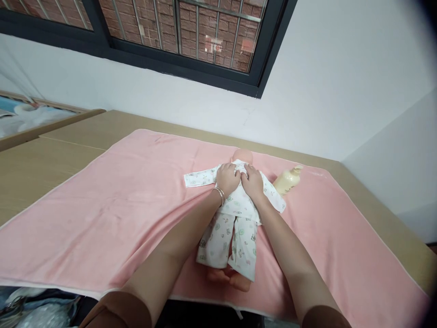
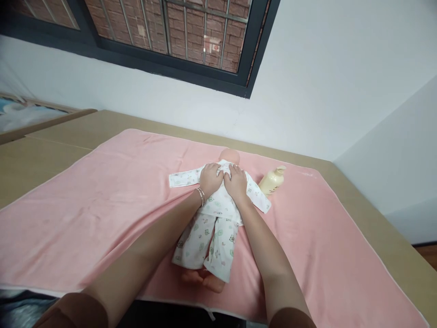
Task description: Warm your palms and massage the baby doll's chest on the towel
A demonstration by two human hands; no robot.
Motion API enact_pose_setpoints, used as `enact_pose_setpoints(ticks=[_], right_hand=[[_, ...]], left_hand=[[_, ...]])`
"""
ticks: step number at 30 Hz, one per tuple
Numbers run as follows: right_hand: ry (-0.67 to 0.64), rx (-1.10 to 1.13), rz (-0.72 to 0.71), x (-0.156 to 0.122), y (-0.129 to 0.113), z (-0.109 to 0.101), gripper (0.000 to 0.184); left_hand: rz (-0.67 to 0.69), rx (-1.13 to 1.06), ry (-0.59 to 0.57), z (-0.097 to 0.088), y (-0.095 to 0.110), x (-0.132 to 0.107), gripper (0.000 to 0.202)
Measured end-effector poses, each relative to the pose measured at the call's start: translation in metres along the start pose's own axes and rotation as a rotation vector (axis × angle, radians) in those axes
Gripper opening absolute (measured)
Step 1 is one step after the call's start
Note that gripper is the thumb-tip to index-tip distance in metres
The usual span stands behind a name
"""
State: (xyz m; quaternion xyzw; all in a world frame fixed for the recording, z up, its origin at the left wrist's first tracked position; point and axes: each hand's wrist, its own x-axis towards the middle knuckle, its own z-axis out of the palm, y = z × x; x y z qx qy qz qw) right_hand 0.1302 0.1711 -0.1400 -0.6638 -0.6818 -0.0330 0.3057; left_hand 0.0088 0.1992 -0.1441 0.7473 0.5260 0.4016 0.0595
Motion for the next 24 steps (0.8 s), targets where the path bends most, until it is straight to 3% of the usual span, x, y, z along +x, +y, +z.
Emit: enact_pose_setpoints(ticks=[5, 10, 15, 19, 24], right_hand=[[-0.056, -0.004, -0.067, 0.005, 0.007, 0.002, 0.049], [0.01, 0.019, -0.093, 0.002, 0.003, 0.0, 0.046], [0.107, 0.01, 0.039, -0.008, -0.006, -0.003, 0.036], [0.094, -0.014, 0.15, -0.009, -0.01, -0.005, 0.036], [-0.015, -0.01, 0.005, 0.001, 0.0, -0.002, 0.046]], left_hand=[[0.103, -0.021, -0.084, -0.001, -0.004, 0.003, 0.033], [0.147, -0.07, -0.068, 0.001, -0.007, 0.005, 0.032], [0.059, -0.09, 0.029, 0.006, -0.006, 0.001, 0.022], [0.001, -0.043, 0.06, 0.006, -0.004, -0.001, 0.021], [0.046, -0.01, -0.057, 0.0, -0.003, 0.002, 0.03]])
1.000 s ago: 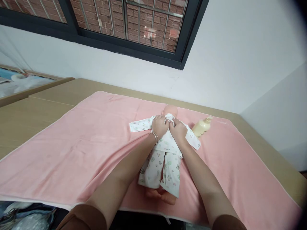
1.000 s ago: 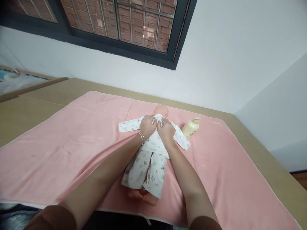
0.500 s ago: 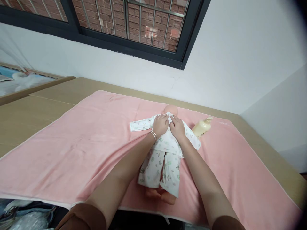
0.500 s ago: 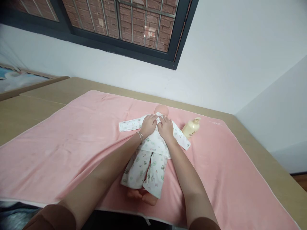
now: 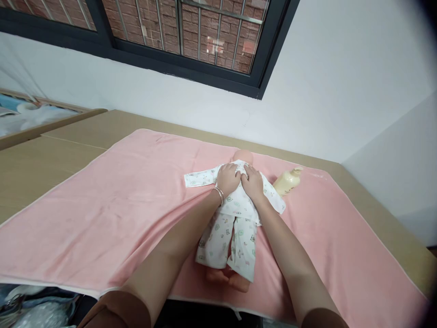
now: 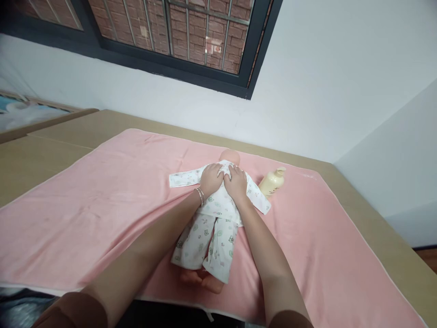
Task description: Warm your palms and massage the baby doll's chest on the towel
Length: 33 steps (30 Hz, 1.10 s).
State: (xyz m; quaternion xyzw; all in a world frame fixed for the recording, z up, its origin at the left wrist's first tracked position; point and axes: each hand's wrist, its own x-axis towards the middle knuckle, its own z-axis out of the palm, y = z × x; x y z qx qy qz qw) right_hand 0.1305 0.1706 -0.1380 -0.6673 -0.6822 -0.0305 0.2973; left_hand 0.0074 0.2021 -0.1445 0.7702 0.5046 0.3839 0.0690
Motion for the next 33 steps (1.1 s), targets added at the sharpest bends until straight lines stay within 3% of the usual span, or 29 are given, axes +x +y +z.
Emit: enact_pose_setpoints(ticks=[5, 22, 28, 33], right_hand=[[-0.046, 0.018, -0.068, 0.004, 0.008, 0.003, 0.049], [0.057, 0.133, -0.065, -0.001, 0.005, 0.003, 0.042], [0.127, 0.094, 0.053, -0.007, -0.001, 0.001, 0.041], [0.112, 0.063, 0.066, -0.009, -0.003, 0.0, 0.042]], left_hand=[[0.043, 0.0, -0.109, -0.004, -0.002, 0.003, 0.036], [0.043, -0.143, 0.016, 0.003, -0.004, 0.002, 0.028], [-0.023, -0.126, 0.059, 0.004, -0.003, 0.001, 0.028], [-0.04, -0.105, 0.056, 0.005, -0.003, 0.001, 0.029]])
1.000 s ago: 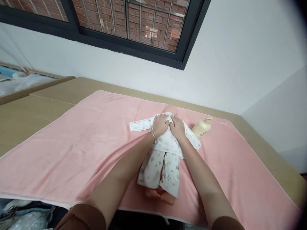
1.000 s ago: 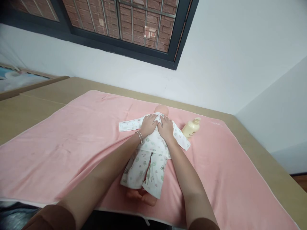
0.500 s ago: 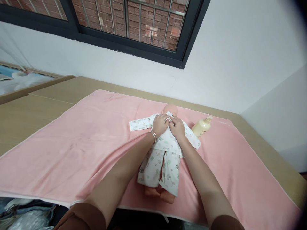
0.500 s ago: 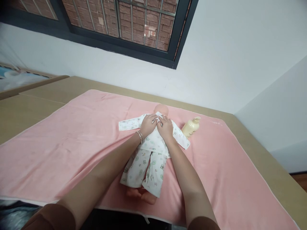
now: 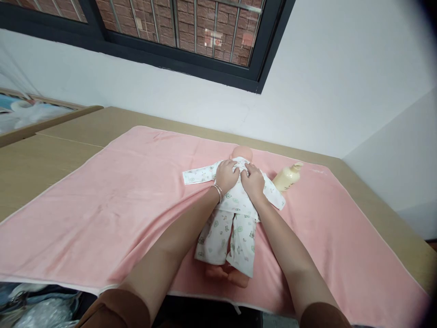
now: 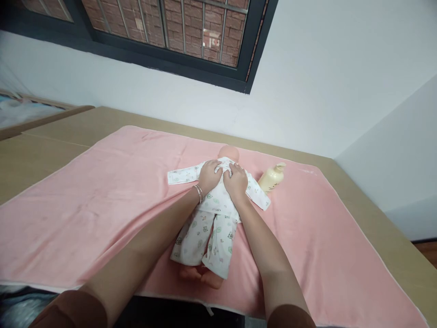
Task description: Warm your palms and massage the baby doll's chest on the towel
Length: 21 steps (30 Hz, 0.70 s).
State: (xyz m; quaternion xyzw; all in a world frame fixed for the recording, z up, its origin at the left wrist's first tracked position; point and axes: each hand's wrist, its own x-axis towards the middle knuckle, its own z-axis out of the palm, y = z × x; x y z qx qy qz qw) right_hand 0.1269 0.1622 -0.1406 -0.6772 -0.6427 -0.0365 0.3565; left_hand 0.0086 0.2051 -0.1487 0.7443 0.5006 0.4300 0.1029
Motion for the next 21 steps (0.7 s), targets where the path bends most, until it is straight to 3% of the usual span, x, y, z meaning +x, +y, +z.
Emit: enact_pose_setpoints(ticks=[9, 16, 21], right_hand=[[-0.032, -0.101, 0.007, 0.005, 0.001, 0.003, 0.049], [-0.15, -0.12, -0.046, 0.011, 0.008, 0.004, 0.053], [-0.103, -0.085, -0.103, 0.007, 0.004, 0.0, 0.047]], left_hand=[[-0.003, 0.055, -0.041, 0.002, -0.002, 0.001, 0.032], [0.014, 0.097, -0.105, 0.0, -0.002, 0.003, 0.037], [0.065, 0.055, -0.05, -0.001, -0.001, 0.001, 0.03]])
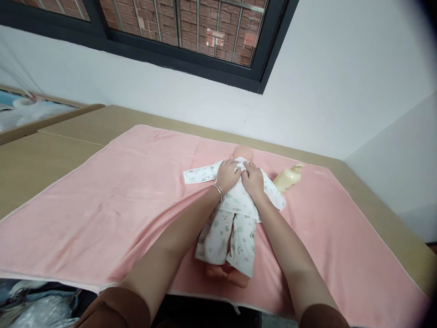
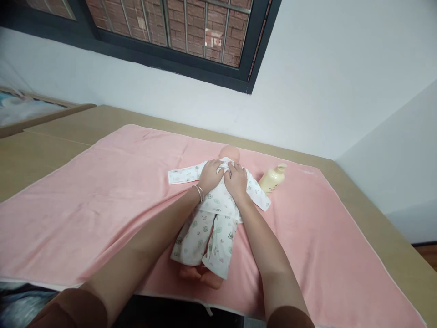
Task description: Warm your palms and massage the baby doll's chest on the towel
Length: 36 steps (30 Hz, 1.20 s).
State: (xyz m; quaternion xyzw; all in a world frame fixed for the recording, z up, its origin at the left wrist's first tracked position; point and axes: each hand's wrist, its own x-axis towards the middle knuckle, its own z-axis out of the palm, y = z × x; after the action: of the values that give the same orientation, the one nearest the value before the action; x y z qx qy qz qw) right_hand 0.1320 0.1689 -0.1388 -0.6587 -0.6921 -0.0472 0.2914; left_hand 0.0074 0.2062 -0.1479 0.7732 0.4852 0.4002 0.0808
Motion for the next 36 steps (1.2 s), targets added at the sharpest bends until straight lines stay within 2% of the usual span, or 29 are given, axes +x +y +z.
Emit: enact_pose_setpoints(ticks=[4, 7, 13, 17, 22, 26, 30, 34, 36], right_hand=[[0.048, -0.042, 0.091, -0.006, -0.009, -0.004, 0.042], [0.045, -0.08, 0.148, -0.005, -0.011, -0.004, 0.042], [0.0, -0.045, 0.013, 0.004, 0.001, 0.002, 0.05], [-0.02, 0.008, -0.013, 0.003, 0.003, 0.001, 0.046], [0.028, -0.073, 0.093, -0.004, -0.01, -0.006, 0.038], [0.003, -0.136, 0.168, -0.006, -0.017, -0.011, 0.036], [-0.025, -0.107, 0.106, -0.001, -0.01, -0.008, 0.044], [-0.067, -0.057, 0.003, 0.005, -0.001, -0.003, 0.05], [-0.057, -0.03, -0.006, 0.004, -0.001, -0.003, 0.049]], left_hand=[[-0.055, 0.044, 0.067, 0.0, 0.004, -0.004, 0.024], [-0.093, 0.079, 0.072, 0.0, 0.006, -0.004, 0.024], [-0.005, 0.07, -0.02, -0.002, 0.002, 0.001, 0.031], [0.058, 0.074, -0.001, -0.003, 0.002, 0.0, 0.026], [-0.009, 0.146, 0.037, -0.004, 0.007, -0.004, 0.021], [-0.077, 0.116, 0.027, -0.004, 0.007, -0.003, 0.022], [-0.068, 0.059, -0.024, -0.004, 0.003, 0.001, 0.031], [0.035, 0.066, -0.068, -0.005, 0.001, 0.003, 0.032], [0.081, 0.08, -0.067, -0.006, 0.001, 0.003, 0.03]])
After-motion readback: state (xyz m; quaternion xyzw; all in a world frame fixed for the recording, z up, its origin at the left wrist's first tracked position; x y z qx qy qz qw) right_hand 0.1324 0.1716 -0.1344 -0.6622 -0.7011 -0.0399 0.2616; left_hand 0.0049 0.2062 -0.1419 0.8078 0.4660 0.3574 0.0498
